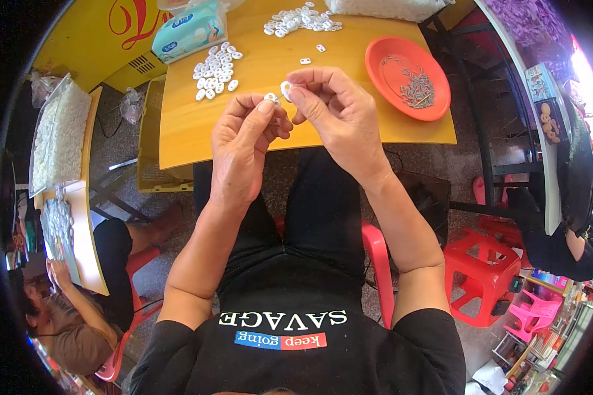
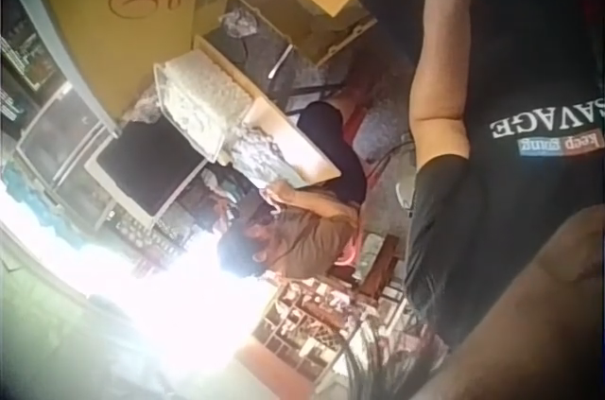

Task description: Assembling small plastic components by manually inserting metal pins.

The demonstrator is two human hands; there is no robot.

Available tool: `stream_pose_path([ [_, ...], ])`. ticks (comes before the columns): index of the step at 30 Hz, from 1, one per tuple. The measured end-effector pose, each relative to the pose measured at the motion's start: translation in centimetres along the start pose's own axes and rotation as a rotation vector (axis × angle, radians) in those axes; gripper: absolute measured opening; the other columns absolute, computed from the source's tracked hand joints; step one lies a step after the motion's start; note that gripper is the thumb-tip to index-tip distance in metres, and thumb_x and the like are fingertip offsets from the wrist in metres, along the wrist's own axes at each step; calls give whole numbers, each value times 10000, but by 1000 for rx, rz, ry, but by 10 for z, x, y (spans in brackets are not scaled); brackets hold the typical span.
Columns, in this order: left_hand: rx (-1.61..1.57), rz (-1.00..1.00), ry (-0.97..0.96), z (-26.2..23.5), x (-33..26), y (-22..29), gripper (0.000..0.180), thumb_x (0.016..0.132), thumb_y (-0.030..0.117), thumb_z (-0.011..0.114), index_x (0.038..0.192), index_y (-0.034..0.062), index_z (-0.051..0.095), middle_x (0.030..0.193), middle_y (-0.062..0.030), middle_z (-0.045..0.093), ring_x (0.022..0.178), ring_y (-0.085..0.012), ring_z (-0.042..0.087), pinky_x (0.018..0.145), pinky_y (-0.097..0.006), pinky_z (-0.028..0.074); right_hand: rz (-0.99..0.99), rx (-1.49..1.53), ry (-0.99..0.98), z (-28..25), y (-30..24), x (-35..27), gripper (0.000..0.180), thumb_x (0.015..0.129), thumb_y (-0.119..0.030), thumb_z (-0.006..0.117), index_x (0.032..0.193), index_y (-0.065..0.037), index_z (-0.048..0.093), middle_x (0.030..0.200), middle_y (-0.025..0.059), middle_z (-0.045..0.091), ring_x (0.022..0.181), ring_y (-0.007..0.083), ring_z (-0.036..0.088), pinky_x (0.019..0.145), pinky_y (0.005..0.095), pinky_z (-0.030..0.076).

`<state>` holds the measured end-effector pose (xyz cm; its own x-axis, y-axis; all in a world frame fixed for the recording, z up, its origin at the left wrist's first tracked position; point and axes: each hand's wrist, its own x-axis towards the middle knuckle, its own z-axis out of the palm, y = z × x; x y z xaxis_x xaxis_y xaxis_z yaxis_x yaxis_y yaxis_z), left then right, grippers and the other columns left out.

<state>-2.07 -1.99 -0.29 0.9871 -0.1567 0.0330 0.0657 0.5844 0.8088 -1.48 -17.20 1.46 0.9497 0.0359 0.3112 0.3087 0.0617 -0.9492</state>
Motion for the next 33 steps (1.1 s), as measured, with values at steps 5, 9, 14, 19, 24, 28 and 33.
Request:
stream_pose_path([
  [5, 19, 12, 10, 0, -1, -1, 139, 973, 132, 604, 1036, 17, 559, 910, -93, 644, 799, -166, 631, 745, -306, 504, -34, -90, 30, 3, -2, -2, 188, 944, -42, 638, 1121, 21, 627, 971, 69, 671, 759, 94, 625, 706, 232, 534],
  [9, 35, 16, 25, -1, -2, -1, 139, 971, 129, 605, 1029, 10, 563, 904, -98, 645, 798, -168, 635, 744, -305, 507, -34, -125, 22, 3, -4, -2, 200, 942, -36, 638, 1134, 22, 644, 971, 63, 673, 761, 91, 627, 715, 226, 536],
  [14, 37, 17, 39, 0, -4, 2, 144, 970, 128, 606, 1030, 4, 564, 900, -98, 644, 796, -166, 634, 741, -302, 506, -37, -133, 4, 4, -2, -5, 243, 928, -21, 650, 1167, 22, 655, 983, 65, 682, 778, 92, 637, 718, 221, 540],
  [19, 34, 15, 45, -1, -6, 3, 150, 969, 131, 610, 1029, 0, 566, 898, -96, 643, 793, -160, 632, 739, -300, 506, -31, -131, 37, 8, -4, -7, 232, 923, -13, 654, 1151, 29, 657, 993, 70, 688, 801, 100, 648, 728, 219, 543],
  [24, 19, 36, 62, 3, -6, 1, 146, 970, 121, 616, 1029, -9, 583, 892, -85, 644, 773, -149, 631, 730, -295, 508, -25, -101, 28, 10, 0, -8, 214, 920, -1, 654, 1131, 36, 658, 996, 69, 683, 831, 106, 653, 746, 223, 549],
  [28, -13, 27, 71, 8, -7, 1, 147, 966, 114, 627, 1028, -16, 596, 890, -83, 653, 767, -150, 631, 726, -291, 510, -70, -88, 61, 16, -6, -9, 202, 920, 13, 649, 1120, 37, 663, 957, 50, 656, 812, 88, 626, 731, 209, 525],
  [33, -27, 36, 90, 11, -5, 2, 148, 968, 112, 628, 997, -29, 594, 843, -79, 656, 748, -125, 618, 712, -261, 511, -88, -104, 42, 14, -6, -6, 182, 914, 16, 655, 1094, 36, 675, 945, 31, 661, 848, 84, 643, 739, 207, 533],
])
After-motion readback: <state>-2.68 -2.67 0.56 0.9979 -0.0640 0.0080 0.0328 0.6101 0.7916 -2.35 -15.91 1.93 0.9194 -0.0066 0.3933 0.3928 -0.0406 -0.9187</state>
